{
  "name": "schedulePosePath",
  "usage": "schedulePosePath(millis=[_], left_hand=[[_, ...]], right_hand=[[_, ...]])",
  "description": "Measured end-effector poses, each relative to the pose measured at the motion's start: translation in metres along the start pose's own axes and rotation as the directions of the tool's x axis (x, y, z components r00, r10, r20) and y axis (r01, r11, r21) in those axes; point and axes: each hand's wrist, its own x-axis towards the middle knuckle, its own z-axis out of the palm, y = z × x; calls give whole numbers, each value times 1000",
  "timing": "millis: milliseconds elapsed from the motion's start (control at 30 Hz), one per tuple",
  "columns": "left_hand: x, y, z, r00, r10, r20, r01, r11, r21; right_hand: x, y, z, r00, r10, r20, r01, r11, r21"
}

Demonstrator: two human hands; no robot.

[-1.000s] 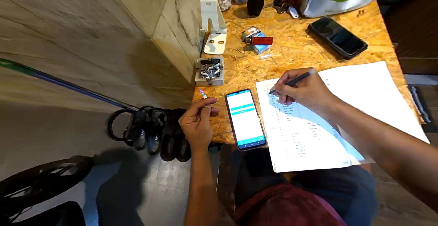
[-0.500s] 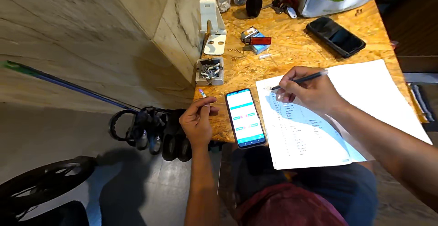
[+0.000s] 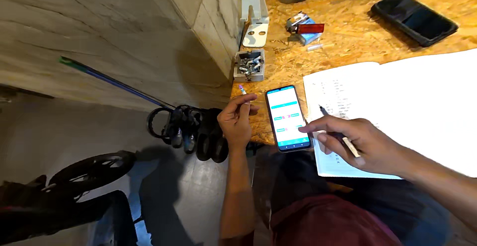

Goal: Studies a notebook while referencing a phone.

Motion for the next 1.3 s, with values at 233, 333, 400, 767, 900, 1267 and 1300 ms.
schedulePosePath(millis=[233,333,400,767,900,1267,1300], left_hand=[[1,-1,-1,1000,10,-4,-10,1000,-15],[1,-1,-1,1000,10,-1,-10,1000,-15],[1,-1,0,1000,2,-7,-2,1000,-14],[1,-3,0,1000,16,-5,-16,1000,-19],[1,-3,0,1000,17,-6,-17,1000,-8],[1,-1,-1,1000,8,-5,-8,1000,-7],[1,-1,0,1000,9,-6,-9,1000,-9]], right_hand=[[4,3,9,1000,-3,1,3,999,-40],[4,5,9,999,28,-16,-29,999,-44],[4,6,9,999,29,-23,-30,999,-32],[0,6,8,1000,-24,-9,24,999,21],[1,8,10,1000,-25,-16,25,1000,18],[0,8,10,999,-32,-17,33,999,35],[-1,9,10,999,-37,-14,37,999,31]])
